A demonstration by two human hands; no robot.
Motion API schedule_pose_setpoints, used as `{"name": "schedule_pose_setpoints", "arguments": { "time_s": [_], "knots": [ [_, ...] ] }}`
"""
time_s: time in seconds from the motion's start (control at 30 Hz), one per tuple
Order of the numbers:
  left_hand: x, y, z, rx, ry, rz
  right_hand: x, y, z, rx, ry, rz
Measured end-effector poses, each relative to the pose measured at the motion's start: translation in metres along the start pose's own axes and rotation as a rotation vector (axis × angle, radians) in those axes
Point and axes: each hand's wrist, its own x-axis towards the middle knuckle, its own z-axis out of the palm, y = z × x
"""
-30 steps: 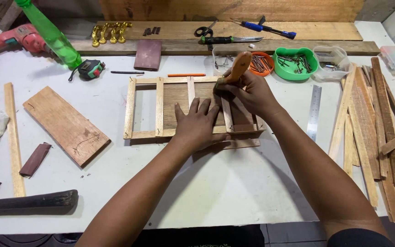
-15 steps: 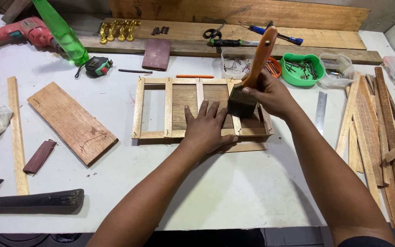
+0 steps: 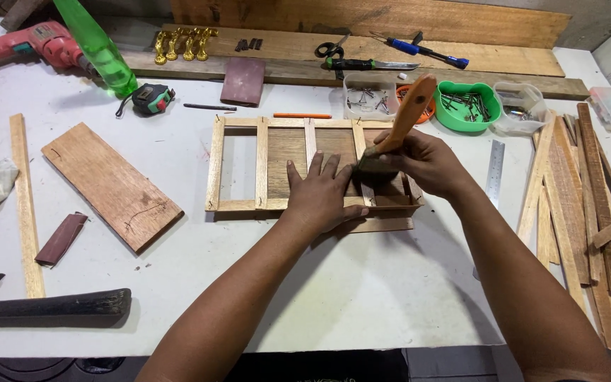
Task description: Sand small wooden strips and a wooden base using sandpaper.
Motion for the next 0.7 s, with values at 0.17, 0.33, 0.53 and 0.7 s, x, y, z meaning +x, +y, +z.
{"name": "schedule_pose_setpoints", "arguments": {
  "time_s": [0.17,0.33,0.53,0.7],
  "knots": [
    [0.004,-0.002,0.005,0.018,0.0,0.005,-0.009,-0.001,-0.017,-0.014,-0.035,-0.01],
    [0.003,0.0,0.0,0.02,-0.038,-0.013,0.022,-0.013,0.001,-0.093,0.02,-0.082],
    [0.004,-0.002,0.001,0.018,-0.029,0.002,0.051,-0.001,0.02,-0.026,0.135,-0.365],
    [0.003,-0.001,-0.001,0.023,-0.024,0.004,0.041,0.015,0.024,-0.165,0.164,-0.318]
  ]
}}
